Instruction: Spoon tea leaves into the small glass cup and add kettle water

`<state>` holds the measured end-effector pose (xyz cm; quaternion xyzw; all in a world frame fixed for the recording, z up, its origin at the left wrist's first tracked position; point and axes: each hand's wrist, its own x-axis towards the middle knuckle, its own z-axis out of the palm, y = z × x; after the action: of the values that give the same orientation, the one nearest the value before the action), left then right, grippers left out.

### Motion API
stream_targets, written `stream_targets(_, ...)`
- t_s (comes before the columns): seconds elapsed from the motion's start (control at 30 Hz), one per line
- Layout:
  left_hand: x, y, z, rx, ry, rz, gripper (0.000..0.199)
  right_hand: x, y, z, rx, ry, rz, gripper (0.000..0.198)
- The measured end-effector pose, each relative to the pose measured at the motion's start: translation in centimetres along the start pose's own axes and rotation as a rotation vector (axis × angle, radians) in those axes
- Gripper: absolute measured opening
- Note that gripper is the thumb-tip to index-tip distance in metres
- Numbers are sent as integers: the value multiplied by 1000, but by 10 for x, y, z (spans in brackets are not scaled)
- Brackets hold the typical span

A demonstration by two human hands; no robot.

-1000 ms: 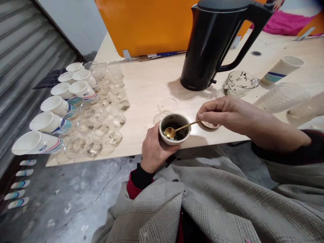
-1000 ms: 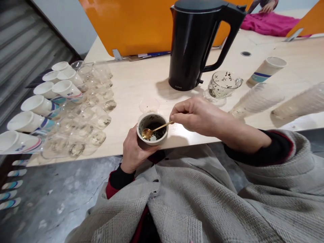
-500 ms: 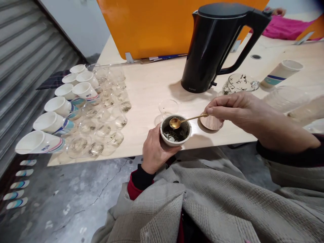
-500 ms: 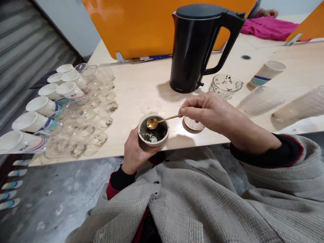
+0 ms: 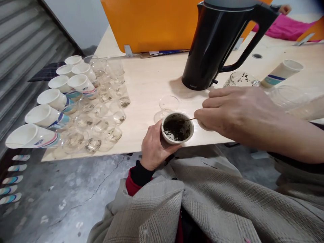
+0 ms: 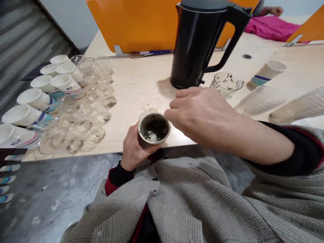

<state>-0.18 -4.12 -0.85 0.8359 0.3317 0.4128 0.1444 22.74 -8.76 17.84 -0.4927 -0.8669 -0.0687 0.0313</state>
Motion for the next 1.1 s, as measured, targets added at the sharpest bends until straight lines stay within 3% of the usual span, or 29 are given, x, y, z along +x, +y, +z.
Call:
stream_targets(0.17,-3,0,1,-8,-22,-48,99,12,-11,-3,-48,-141,-168,29)
stream_targets(0.3,-4,-1,2,-20,-16,-46,100,9,-14,-4,54,-246,-171,29)
stream_targets(0.43,-2,0,1,-13,-15,-33,99,4,-11,-8,180,-230,12,29)
stream_targets(0.57,1,2,0,-25,5,-16,96,4,3,-6,463,-161,192,34)
stream_targets(0.7,1,2,0,-38,-1,-15,93,1,17,3,738,-131,415,37)
stream_targets(0.9,-2,-2,2,-34,-28,-56,98,-8,27,22,968,4,672,30)
stream_targets(1.1,-1,-1,2,-24,-41,-71,95,-11,31,23,969,78,734,31)
